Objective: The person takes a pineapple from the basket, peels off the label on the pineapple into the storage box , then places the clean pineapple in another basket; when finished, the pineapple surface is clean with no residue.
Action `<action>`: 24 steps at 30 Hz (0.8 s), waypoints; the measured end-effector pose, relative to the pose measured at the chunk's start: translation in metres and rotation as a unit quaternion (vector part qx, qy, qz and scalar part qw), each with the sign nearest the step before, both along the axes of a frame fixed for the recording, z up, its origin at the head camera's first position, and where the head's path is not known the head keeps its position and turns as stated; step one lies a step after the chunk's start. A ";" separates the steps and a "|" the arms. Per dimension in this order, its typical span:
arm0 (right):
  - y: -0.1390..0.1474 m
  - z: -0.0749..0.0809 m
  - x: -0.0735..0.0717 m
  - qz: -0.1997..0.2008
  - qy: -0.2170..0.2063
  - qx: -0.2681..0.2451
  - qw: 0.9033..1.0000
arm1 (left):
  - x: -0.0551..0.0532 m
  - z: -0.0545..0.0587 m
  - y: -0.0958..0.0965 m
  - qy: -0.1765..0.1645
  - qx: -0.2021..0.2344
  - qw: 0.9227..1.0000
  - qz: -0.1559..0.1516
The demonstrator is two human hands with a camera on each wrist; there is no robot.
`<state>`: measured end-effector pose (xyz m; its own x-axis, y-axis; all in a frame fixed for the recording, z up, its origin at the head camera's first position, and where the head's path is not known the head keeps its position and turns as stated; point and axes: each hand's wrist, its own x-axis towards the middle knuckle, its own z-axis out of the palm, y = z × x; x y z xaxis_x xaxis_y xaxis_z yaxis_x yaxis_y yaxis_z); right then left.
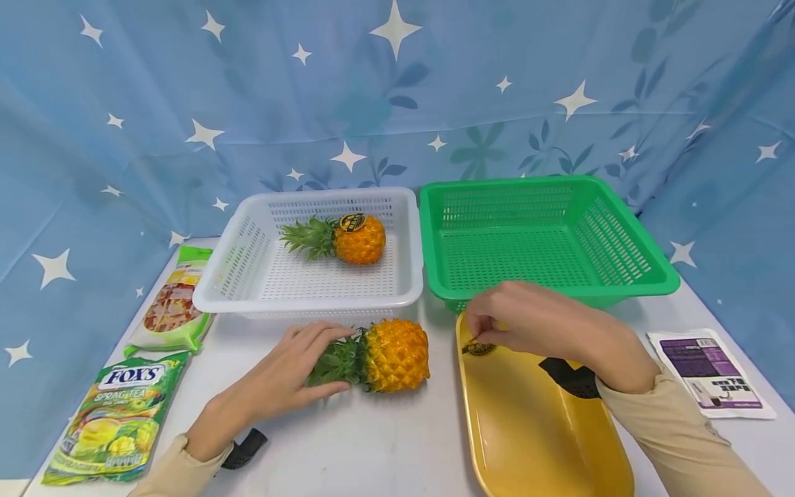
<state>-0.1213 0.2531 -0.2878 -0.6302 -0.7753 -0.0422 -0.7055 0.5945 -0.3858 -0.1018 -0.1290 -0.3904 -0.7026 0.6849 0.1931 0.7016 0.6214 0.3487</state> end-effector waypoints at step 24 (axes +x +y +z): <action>0.009 -0.075 -0.023 0.028 -0.132 -0.035 0.990 | 0.001 0.001 0.001 0.000 -0.003 1.000 0.000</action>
